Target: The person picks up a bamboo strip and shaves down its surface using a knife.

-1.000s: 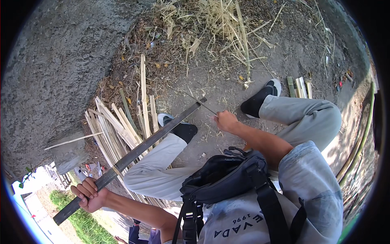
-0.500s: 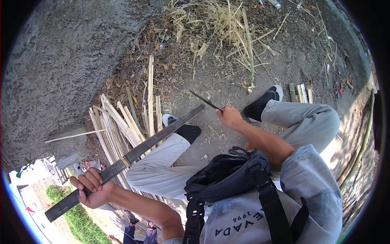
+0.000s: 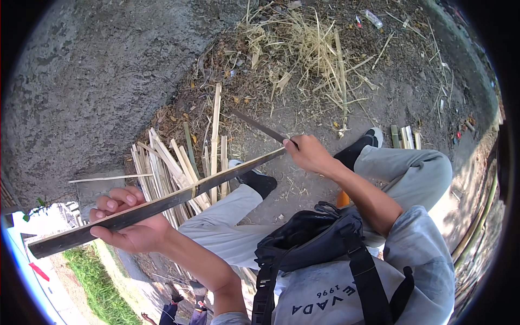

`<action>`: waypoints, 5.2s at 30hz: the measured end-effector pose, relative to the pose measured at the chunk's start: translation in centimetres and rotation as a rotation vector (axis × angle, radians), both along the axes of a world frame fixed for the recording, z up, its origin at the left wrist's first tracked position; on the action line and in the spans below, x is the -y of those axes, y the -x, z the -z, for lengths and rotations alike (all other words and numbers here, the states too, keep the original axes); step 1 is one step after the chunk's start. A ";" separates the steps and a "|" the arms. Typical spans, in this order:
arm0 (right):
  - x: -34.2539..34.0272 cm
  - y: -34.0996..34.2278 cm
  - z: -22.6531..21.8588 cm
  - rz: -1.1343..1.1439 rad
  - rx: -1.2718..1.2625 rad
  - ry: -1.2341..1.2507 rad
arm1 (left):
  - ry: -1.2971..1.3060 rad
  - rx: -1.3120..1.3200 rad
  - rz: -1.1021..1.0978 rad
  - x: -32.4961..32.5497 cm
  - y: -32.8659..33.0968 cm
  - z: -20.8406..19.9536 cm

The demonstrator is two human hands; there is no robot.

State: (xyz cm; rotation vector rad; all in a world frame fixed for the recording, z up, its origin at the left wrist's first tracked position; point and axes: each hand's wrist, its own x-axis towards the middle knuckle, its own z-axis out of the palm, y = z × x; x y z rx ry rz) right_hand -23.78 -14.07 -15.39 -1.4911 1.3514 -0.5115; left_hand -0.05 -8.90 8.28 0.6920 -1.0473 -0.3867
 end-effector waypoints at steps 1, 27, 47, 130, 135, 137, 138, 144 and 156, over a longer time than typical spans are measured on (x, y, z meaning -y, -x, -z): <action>0.2 0.4 -2.1 -0.047 0.055 0.049 | 0.009 0.004 -0.004 0.2 0.2 0.1; -2.3 3.8 -13.4 -0.007 0.154 0.130 | -0.152 0.027 -0.085 4.7 5.8 -1.4; -3.1 5.2 3.4 0.246 -0.198 0.114 | -0.085 0.102 0.021 5.2 4.6 -0.3; 2.3 21.6 -19.9 0.802 1.466 0.812 | -0.855 -0.155 0.544 0.9 -1.0 23.6; 2.9 21.9 -16.6 0.861 1.498 0.737 | -0.747 -0.521 0.606 0.2 -1.4 21.1; 3.1 24.1 -13.7 0.779 1.554 0.700 | -0.750 -0.634 0.586 0.0 -2.0 20.3; 3.3 25.0 -12.4 0.700 1.603 0.671 | -0.771 -0.626 0.542 0.0 -2.1 19.9; 3.0 24.2 -9.4 0.886 1.506 0.619 | -0.728 -0.547 0.478 -0.8 -3.2 18.2; 1.4 23.0 -7.3 0.802 1.520 0.558 | -0.921 -0.359 0.241 -0.5 -2.1 16.8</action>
